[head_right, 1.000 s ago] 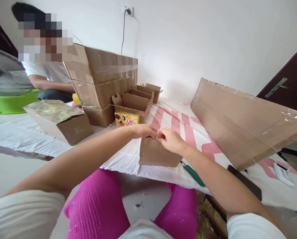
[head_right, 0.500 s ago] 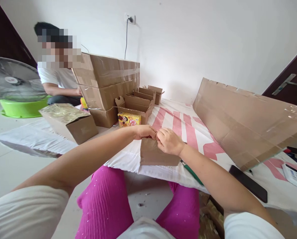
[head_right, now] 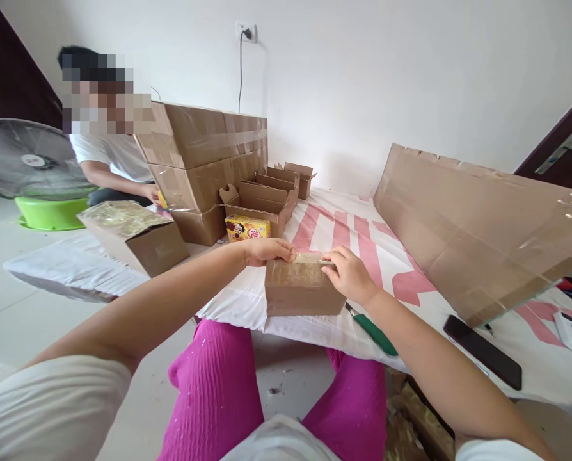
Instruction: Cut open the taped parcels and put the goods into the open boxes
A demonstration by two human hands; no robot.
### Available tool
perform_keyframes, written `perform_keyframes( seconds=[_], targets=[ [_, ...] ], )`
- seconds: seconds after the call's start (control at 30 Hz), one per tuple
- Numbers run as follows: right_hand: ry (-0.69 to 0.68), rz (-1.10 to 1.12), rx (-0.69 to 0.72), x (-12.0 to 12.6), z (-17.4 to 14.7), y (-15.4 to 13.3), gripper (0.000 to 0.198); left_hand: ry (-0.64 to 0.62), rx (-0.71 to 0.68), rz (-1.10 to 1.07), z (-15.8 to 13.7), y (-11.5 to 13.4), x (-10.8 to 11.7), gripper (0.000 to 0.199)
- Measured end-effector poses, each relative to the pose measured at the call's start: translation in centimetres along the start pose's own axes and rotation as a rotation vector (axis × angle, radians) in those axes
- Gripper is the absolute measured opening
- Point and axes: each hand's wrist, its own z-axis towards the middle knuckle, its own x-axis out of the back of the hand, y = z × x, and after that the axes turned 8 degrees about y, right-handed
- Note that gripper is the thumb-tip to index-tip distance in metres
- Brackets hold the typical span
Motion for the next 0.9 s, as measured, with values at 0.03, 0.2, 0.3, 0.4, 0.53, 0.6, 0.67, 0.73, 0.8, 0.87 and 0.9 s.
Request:
perform_keyframes(
  seconds=[0.03, 0.2, 0.3, 0.4, 0.53, 0.6, 0.67, 0.73, 0.8, 0.87, 0.9],
  targets=[
    [-0.003, -0.031, 0.011, -0.2, -0.1, -0.1, 0.014, 0.002, -0.005, 0.022, 0.1, 0.0, -0.1, 0.014],
    [-0.040, -0.072, -0.053, -0.9, 0.0, -0.4, 0.023, 0.041, -0.076, 0.218, 0.1, 0.4, -0.1, 0.008],
    [-0.081, 0.019, -0.137, -0.8, -0.1, 0.0, 0.028, 0.115, -0.169, 0.412, 0.0, 0.7, -0.3, 0.004],
    [-0.071, 0.130, -0.248, -0.7, -0.4, 0.3, 0.035, 0.244, -0.256, 0.629, -0.4, 0.9, -1.2, 0.008],
    [-0.005, 0.246, -0.359, -1.1, -0.9, 0.5, 0.034, 0.453, -0.370, 0.902, -1.2, 0.8, -3.4, 0.020],
    [0.029, 0.296, -0.379, -1.4, -1.1, 0.5, 0.032, 0.534, -0.482, 1.090, -1.5, 0.7, -4.3, 0.027],
    [0.062, 0.336, -0.383, -1.6, -1.3, 0.5, 0.030, 0.512, -0.603, 1.192, -1.3, 0.8, -5.1, 0.025],
    [0.088, 0.355, -0.381, -1.5, -1.5, 0.5, 0.027, 0.423, -0.676, 1.164, -0.7, 0.9, -5.7, 0.023],
    [0.093, 0.355, -0.375, -1.3, -1.6, 0.6, 0.024, 0.363, -0.722, 1.119, 0.0, 1.0, -6.1, 0.024],
    [0.089, 0.345, -0.367, -1.0, -1.6, 0.6, 0.021, 0.349, -0.751, 1.090, 0.6, 1.0, -6.5, 0.024],
    [0.087, 0.342, -0.362, -0.9, -1.6, 0.5, 0.020, 0.345, -0.761, 1.077, 0.7, 0.9, -6.6, 0.024]
  ],
)
